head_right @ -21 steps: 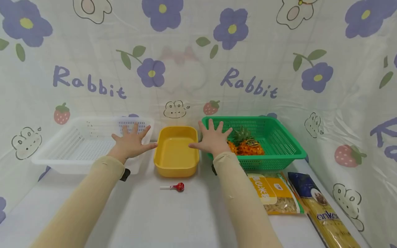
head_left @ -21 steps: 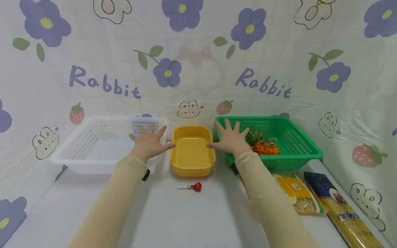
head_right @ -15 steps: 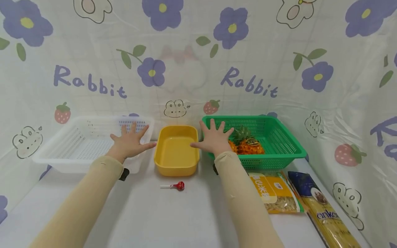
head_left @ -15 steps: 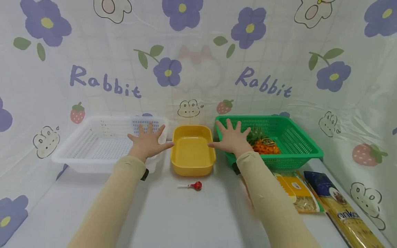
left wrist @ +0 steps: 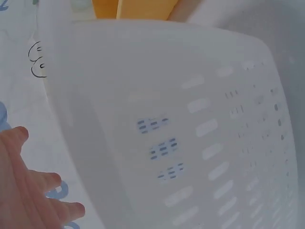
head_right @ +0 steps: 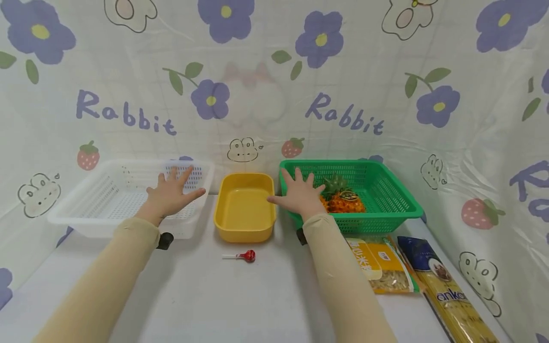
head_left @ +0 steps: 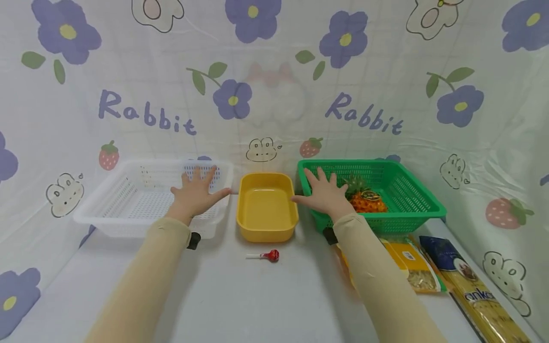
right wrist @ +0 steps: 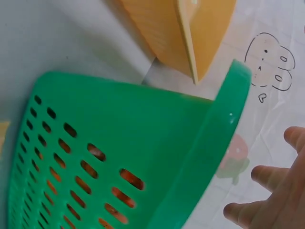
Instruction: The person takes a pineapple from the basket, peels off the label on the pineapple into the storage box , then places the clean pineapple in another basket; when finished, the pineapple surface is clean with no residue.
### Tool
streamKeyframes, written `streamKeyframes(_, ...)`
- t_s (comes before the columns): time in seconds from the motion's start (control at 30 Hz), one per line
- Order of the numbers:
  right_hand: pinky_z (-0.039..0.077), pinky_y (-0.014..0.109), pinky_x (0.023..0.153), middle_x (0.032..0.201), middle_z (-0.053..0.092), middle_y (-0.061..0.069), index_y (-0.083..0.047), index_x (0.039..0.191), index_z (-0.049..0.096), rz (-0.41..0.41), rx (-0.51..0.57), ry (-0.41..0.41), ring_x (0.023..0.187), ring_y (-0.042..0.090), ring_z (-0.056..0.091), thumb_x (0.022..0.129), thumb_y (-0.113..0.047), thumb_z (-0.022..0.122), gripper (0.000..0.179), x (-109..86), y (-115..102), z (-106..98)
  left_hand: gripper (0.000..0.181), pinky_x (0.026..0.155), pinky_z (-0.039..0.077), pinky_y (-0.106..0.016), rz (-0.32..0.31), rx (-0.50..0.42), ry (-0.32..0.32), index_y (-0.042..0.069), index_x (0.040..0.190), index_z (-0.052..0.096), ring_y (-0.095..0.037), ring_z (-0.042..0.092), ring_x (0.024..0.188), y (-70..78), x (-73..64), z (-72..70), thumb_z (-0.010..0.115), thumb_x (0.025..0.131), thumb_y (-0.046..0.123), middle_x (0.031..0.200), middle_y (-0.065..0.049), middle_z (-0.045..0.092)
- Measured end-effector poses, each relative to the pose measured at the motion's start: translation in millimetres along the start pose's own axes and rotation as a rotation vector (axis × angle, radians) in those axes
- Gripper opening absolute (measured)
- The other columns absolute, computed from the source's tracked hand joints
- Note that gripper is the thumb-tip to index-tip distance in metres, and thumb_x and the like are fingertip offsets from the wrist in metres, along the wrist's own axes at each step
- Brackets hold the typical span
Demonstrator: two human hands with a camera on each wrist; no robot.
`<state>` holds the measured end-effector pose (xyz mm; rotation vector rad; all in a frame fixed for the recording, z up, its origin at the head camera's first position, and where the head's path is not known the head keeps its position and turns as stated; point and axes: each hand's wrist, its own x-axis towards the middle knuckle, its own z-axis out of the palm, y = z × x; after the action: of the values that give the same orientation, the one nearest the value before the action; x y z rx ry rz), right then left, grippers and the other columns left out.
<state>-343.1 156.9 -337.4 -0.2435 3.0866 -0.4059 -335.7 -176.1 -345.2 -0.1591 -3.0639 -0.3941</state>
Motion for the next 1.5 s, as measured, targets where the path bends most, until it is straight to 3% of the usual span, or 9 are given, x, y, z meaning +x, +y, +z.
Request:
streamKeyframes(0.2, 0.013, 0.072, 0.1, 0.155, 0.008, 0.015, -0.026, 0.15, 0.008, -0.018, 0.092, 0.023, 0.137, 0.048, 0.007, 0.078, -0.073, 0.047, 0.094, -9.0, 7, 1, 0.093, 0.093, 0.011, -0.078, 0.007, -0.078, 0.062, 0.027, 0.15, 0.0, -0.054, 0.004, 0.135, -5.0, -8.1, -3.6, 0.028, 0.079, 0.08, 0.153, -0.023, -0.001)
streamKeyframes(0.53, 0.029, 0.061, 0.102, 0.153, 0.019, 0.013, -0.021, 0.149, 0.013, -0.029, 0.262, 0.117, 0.135, 0.038, 0.026, 0.085, -0.057, 0.055, 0.085, -18.3, 18, 2, 0.084, 0.098, 0.027, -0.068, 0.092, -0.222, 0.23, 0.019, 0.15, 0.009, -0.048, 0.02, 0.134, -9.0, -26.4, -12.6, 0.044, 0.087, 0.063, 0.152, -0.025, 0.009)
streamKeyframes(0.7, 0.03, 0.059, 0.103, 0.154, 0.017, 0.012, -0.022, 0.149, 0.012, -0.017, 0.327, 0.127, 0.136, 0.037, 0.025, 0.086, -0.053, 0.055, 0.083, -23.3, 23, 1, 0.08, 0.104, 0.023, -0.064, 0.086, -0.376, 0.293, 0.017, 0.15, 0.013, -0.043, 0.019, 0.137, -12.6, -39.7, -16.7, 0.053, 0.088, 0.05, 0.153, -0.02, 0.012)
streamKeyframes(0.9, 0.028, 0.058, 0.104, 0.154, 0.015, 0.009, -0.022, 0.149, 0.013, 0.017, 0.457, 0.155, 0.138, 0.035, 0.021, 0.087, -0.05, 0.056, 0.081, -30.0, 29, 0, 0.072, 0.107, 0.023, -0.057, 0.082, -0.583, 0.433, 0.01, 0.147, 0.019, -0.037, 0.023, 0.136, -21.1, -59.4, -15.2, 0.055, 0.09, 0.034, 0.151, -0.016, 0.022)
streamKeyframes(1.1, 0.032, 0.056, 0.103, 0.152, 0.022, 0.011, -0.021, 0.149, 0.016, 0.03, 0.616, 0.188, 0.136, 0.035, 0.025, 0.086, -0.048, 0.058, 0.081, -37.1, 32, -1, 0.061, 0.101, 0.033, -0.054, -0.007, -0.853, 0.517, 0.011, 0.146, 0.025, -0.037, 0.034, 0.128, -27.1, -84.5, -10.6, 0.052, 0.092, 0.023, 0.146, -0.016, 0.03)
streamKeyframes(1.27, 0.037, 0.055, 0.098, 0.15, 0.025, 0.012, -0.021, 0.148, 0.018, 0.036, 0.672, 0.205, 0.132, 0.037, 0.029, 0.086, -0.048, 0.059, 0.08, -43.8, 33, -3, 0.055, 0.088, 0.041, -0.02, -0.125, -1.047, 0.568, 0.014, 0.144, 0.029, -0.013, 0.046, 0.112, -30.8, -104.9, -5.2, 0.051, 0.094, 0.019, 0.131, -0.004, 0.041)
streamKeyframes(1.37, 0.038, 0.055, 0.097, 0.15, 0.025, 0.012, -0.022, 0.148, 0.018, 0.037, 0.704, 0.206, 0.132, 0.036, 0.03, 0.086, -0.047, 0.06, 0.08, -47.3, 35, -3, 0.054, 0.077, 0.042, -0.011, -0.22, -1.134, 0.621, 0.012, 0.142, 0.031, -0.003, 0.049, 0.097, -37.4, -114.0, 0.2, 0.052, 0.093, 0.019, 0.117, 0.005, 0.042)
streamKeyframes(1.5, 0.04, 0.054, 0.095, 0.15, 0.024, 0.012, -0.022, 0.148, 0.017, 0.034, 0.752, 0.215, 0.131, 0.036, 0.03, 0.086, -0.046, 0.059, 0.078, -49.7, 40, -3, 0.056, 0.068, 0.042, -0.011, -0.402, -1.232, 0.699, 0.012, 0.138, 0.031, -0.003, 0.047, 0.082, -50.2, -121.6, 7.9, 0.058, 0.09, 0.02, 0.102, 0.008, 0.038)
